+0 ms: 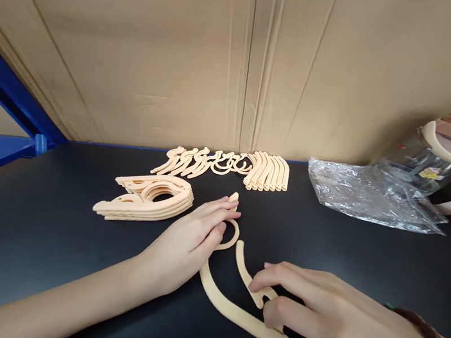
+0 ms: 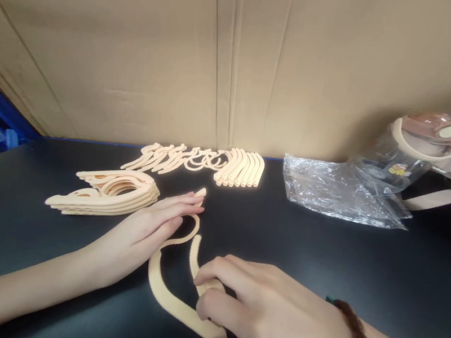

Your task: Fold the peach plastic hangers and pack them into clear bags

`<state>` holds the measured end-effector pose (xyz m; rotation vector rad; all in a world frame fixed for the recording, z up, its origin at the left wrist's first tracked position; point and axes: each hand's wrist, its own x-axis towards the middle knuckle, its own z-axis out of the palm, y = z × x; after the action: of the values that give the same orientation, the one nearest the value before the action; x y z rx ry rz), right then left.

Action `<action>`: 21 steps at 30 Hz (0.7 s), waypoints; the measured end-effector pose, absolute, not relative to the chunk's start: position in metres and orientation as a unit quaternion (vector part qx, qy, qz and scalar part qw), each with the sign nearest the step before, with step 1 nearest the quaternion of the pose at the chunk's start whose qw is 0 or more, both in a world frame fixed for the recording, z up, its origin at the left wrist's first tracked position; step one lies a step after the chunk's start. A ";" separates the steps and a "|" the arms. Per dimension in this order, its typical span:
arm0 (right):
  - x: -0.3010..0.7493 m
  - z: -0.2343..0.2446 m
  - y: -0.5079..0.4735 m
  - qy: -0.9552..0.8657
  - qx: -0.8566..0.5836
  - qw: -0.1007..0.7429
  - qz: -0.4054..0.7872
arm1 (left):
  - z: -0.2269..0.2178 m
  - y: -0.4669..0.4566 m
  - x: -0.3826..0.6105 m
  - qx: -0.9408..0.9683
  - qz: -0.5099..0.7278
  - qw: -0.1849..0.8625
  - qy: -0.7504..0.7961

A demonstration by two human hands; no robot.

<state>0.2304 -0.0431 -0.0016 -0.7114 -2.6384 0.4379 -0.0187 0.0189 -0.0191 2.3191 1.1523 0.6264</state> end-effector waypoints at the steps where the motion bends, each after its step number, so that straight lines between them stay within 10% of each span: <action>1: 0.230 -0.001 -0.043 -0.938 -0.247 0.190 0.154 | -0.019 0.019 -0.019 0.846 0.236 0.237 0.416; 21: 0.240 -0.009 -0.019 -0.935 -0.276 0.218 -0.045 | -0.021 0.021 -0.016 0.879 0.274 0.228 0.315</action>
<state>0.2399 -0.0195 -0.0091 -0.7651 -2.5874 -0.1254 -0.0161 0.0212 -0.0208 2.4220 0.8682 0.7548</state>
